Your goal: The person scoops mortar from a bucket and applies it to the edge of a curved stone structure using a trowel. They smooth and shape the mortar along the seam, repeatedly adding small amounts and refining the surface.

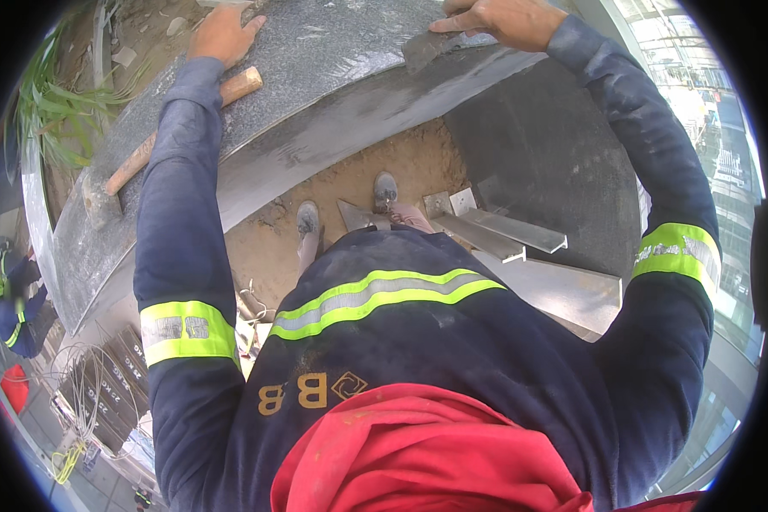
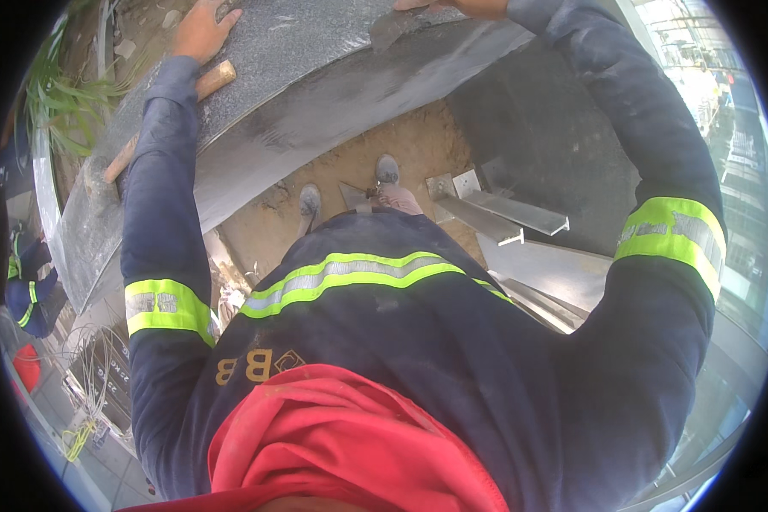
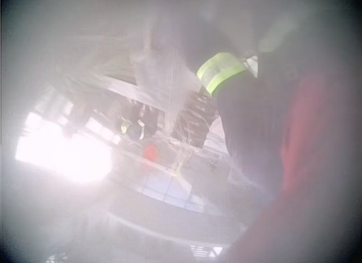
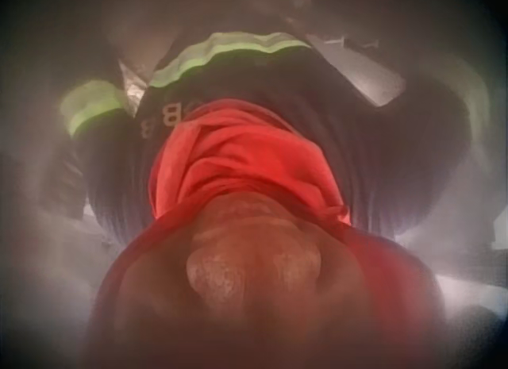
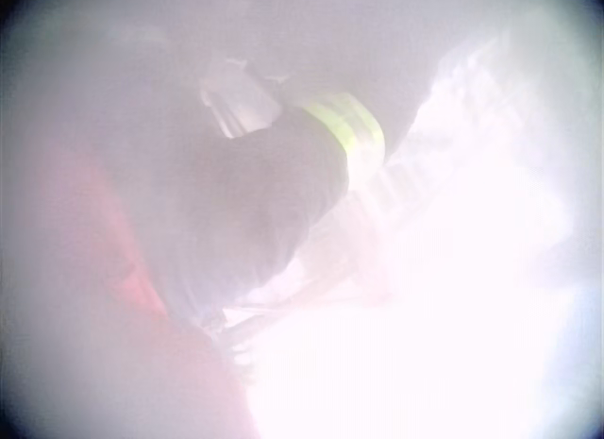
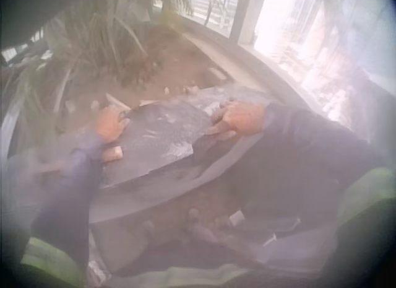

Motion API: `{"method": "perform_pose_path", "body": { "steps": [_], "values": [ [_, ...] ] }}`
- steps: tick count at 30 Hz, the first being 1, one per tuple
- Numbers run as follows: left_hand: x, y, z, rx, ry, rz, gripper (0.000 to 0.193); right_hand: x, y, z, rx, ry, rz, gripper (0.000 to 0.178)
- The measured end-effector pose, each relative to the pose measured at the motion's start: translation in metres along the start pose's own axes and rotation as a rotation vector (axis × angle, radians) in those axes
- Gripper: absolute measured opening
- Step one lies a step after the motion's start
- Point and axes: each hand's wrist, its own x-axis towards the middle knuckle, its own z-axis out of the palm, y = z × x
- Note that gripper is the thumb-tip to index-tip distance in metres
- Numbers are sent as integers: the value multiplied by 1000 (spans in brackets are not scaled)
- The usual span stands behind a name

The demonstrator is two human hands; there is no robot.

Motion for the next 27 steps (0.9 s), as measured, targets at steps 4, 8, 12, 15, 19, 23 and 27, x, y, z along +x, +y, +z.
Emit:
{"method": "perform_pose_path", "body": {
  "steps": [4, 8, 12, 15, 19, 23, 27],
  "values": [
    [-10, -4, -3, 59, 57, -15, 36, -33, 36, -1, -33, -15, -50, 44],
    [0, -24, 4, 153, -68, -37, 53, -70, 62, 3, -32, -70, 10, 45],
    [-1, -27, 5, 148, -59, -26, 54, -101, 84, 8, -41, -42, 47, 44],
    [1, -23, 2, 168, -78, -38, 52, -120, 103, 21, -105, -40, 92, 44],
    [4, -18, 3, 148, -77, -38, 50, -148, 113, 18, -57, -41, 181, 47],
    [2, -5, 2, 114, -53, -47, 49, -212, 106, 5, 8, 174, 514, 44],
    [1, -13, 6, 73, -31, -44, 48, -225, 30, 73, 417, 822, 771, 42]
  ]
}}
